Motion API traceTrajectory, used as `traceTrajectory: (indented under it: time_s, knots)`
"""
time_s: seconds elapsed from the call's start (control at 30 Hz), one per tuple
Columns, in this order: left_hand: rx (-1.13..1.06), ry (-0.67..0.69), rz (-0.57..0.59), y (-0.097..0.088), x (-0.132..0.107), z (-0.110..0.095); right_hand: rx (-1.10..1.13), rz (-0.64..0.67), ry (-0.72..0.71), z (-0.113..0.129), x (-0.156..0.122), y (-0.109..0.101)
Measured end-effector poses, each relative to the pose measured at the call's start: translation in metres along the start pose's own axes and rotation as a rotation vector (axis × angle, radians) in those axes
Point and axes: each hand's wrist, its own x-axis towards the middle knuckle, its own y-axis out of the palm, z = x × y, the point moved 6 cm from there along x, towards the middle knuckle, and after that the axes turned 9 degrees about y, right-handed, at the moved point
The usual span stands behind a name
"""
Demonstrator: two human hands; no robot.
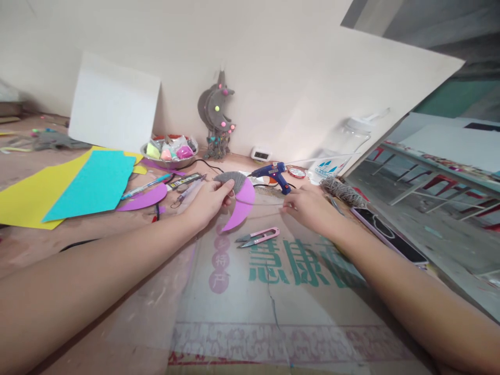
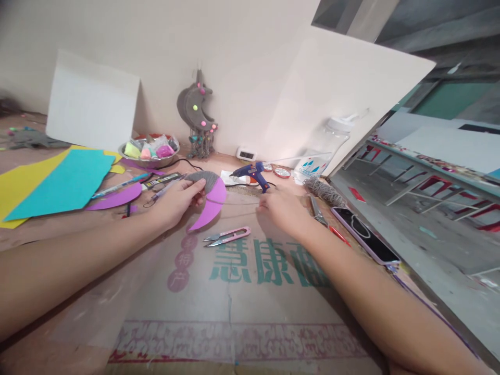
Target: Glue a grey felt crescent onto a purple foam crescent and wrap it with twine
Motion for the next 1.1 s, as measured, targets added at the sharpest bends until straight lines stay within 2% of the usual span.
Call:
traceTrajectory:
  time_s: [0.1, 0.17, 0.27, 0.4, 0.47, 0.57, 0.67, 0.73, 0.8, 0.97, 1.1]
  knots:
    - [-0.009, -0.011, -0.014, 0.000, -0.001, -0.001, -0.269, -0.015, 0.020, -0.018, 0.000, 0.000]
    - [-0.021, -0.023, -0.022, 0.000, -0.002, -0.001, -0.244, 0.004, 0.000, -0.023, -0.001, -0.002]
    - [-0.040, -0.045, -0.028, 0.001, -0.003, 0.000, -0.034, 0.043, -0.055, -0.018, -0.006, -0.012]
    - [-0.078, -0.060, -0.016, 0.003, -0.003, 0.000, 0.189, -0.049, 0.090, -0.007, -0.011, -0.037]
    - [-0.064, -0.057, -0.009, 0.003, -0.003, 0.000, 0.309, -0.089, 0.107, 0.004, -0.013, -0.042]
    - [-0.030, -0.040, 0.000, 0.003, -0.003, -0.001, 0.654, -0.019, 0.066, 0.021, -0.013, -0.030]
    - [-0.013, -0.031, 0.015, 0.004, -0.003, -0.001, 1.056, 0.176, 0.048, 0.036, -0.013, -0.009]
    - [0.004, -0.018, 0.031, 0.005, -0.004, -0.003, 1.202, 0.294, 0.072, 0.044, -0.014, 0.003]
    - [0.052, 0.003, 0.058, 0.007, -0.005, -0.006, 1.213, 0.323, 0.100, 0.047, -0.014, 0.008]
    - [0.246, 0.054, 0.099, 0.010, -0.009, -0.016, 1.015, 0.135, 0.137, 0.038, -0.011, 0.004]
    - [0.289, 0.034, 0.144, 0.012, -0.011, -0.015, 0.992, 0.066, 0.191, 0.027, -0.007, 0.010]
